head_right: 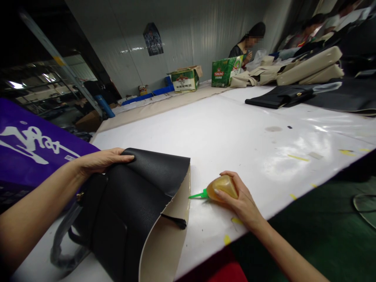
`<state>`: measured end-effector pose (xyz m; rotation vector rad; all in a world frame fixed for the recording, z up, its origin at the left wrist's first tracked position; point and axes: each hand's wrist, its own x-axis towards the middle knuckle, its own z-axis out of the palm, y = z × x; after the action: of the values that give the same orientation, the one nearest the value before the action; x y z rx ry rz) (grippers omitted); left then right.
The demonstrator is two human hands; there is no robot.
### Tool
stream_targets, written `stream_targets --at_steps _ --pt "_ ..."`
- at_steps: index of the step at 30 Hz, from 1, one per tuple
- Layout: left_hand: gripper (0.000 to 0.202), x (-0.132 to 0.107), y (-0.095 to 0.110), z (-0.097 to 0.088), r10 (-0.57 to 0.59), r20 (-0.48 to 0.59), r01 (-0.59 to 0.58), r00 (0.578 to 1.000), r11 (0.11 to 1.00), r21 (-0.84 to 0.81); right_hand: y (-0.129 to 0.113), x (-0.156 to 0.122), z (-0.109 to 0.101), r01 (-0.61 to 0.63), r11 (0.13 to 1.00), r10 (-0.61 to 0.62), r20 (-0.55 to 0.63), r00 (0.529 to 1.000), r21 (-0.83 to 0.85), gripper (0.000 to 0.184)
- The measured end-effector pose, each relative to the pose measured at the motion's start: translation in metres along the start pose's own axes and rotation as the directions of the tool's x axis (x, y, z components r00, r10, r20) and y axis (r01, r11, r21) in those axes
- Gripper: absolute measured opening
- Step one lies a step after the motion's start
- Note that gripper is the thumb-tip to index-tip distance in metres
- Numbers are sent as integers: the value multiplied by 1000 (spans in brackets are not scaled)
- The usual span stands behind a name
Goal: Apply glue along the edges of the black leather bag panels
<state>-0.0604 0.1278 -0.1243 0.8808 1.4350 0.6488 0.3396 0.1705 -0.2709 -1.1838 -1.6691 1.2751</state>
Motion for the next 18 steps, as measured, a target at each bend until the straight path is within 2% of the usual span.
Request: stream_targets --at_steps 2,6,8,13,18 --pt "19 0 0 0 1 -13 -1 1000 1000 0 -1 3 -1 1 1000 -1 -2 1000 8 50" --pt "17 -1 0 0 -2 -19 2 1000 1000 -19 -4 -3 -2 -43 998 35 155 987 44 49" --pt "16 0 0 1 -7 -20 7 1000 1000 -28 -4 -4 -2 -46 998 35 187 982 53 48" --pt "18 0 0 2 -14 -11 14 1000 1000 -25 -1 17 1 5 998 -6 3 1000 55 48" --pt "16 1 1 1 -18 -34 17 999 999 -34 -1 33 4 38 997 -36 -46 998 60 48"
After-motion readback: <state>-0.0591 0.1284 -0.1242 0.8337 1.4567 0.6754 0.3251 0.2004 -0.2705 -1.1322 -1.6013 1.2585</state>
